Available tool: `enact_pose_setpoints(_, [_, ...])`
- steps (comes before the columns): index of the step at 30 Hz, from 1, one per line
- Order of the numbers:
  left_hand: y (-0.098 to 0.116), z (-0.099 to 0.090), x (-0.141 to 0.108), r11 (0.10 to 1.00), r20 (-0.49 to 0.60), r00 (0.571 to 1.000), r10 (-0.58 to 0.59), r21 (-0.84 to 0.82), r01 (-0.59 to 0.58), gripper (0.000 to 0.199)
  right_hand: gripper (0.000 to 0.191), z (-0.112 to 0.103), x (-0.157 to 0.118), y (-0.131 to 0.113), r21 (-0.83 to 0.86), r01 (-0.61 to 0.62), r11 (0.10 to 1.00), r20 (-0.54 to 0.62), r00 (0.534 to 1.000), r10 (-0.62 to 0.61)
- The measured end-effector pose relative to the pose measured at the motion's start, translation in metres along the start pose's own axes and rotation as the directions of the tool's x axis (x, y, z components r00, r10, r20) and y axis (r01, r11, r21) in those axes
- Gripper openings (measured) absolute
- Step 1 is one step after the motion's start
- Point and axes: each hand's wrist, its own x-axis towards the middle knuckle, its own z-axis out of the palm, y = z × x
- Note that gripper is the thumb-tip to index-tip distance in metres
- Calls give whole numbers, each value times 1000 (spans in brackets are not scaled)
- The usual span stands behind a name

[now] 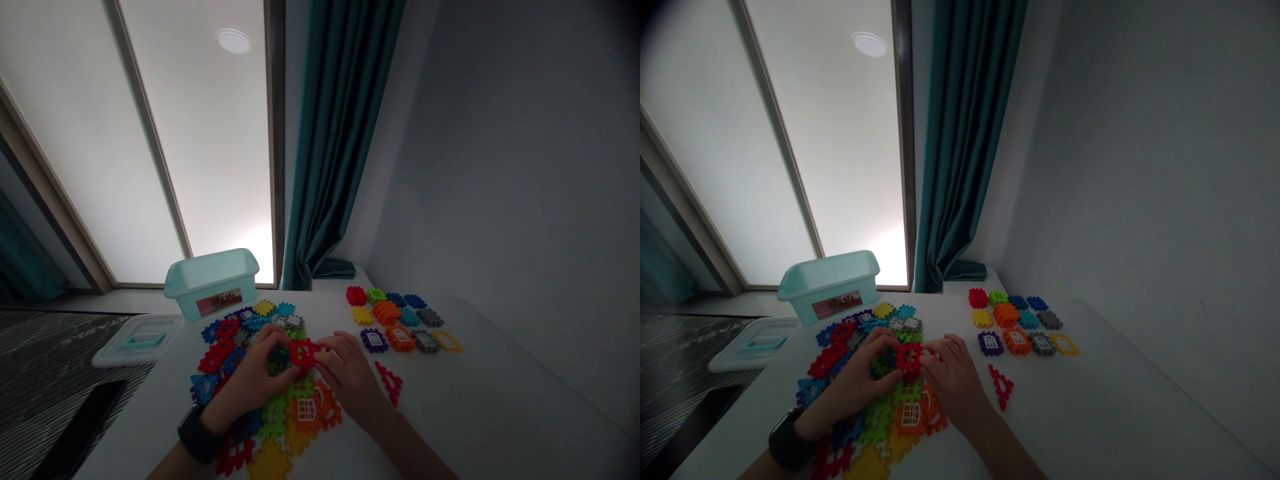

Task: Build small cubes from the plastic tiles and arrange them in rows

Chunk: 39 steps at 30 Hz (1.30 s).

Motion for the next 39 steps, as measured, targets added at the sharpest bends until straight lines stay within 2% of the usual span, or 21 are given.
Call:
enact_pose_setpoints(7, [-17, 1, -4, 935, -31, 973, 228, 284, -210, 40, 9, 1, -2, 1, 97, -86, 992, 123, 990, 74])
enact_pose_setpoints(12, [-20, 1, -5, 866, 2, 963, 268, 438, -242, 46, 14, 0, -3, -3, 127, -153, 980, 177, 976, 129])
enact_pose_setpoints(16, [-17, 1, -4, 833, 19, 959, 281, 492, -254, 45, 16, 1, -4, -5, 134, -181, 974, 200, 968, 153])
enact_pose_setpoints(22, [-20, 4, -2, 864, -62, 961, 268, 456, -212, 42, 25, -2, -2, -5, 168, -295, 941, 237, 938, 252])
enact_pose_setpoints(26, [-21, 5, 2, 892, -101, 968, 232, 419, -170, 39, 26, -7, 1, 2, 210, -377, 902, 209, 919, 336])
enact_pose_setpoints(33, [-7, 6, 14, 931, -82, 984, 157, 344, -120, 36, 23, -25, 9, 24, 225, -423, 878, 95, 906, 413])
enact_pose_setpoints(39, [-2, 16, 42, 980, -23, 995, 102, 174, -96, 33, 21, -45, 4, 55, 130, -448, 885, 25, 893, 449])
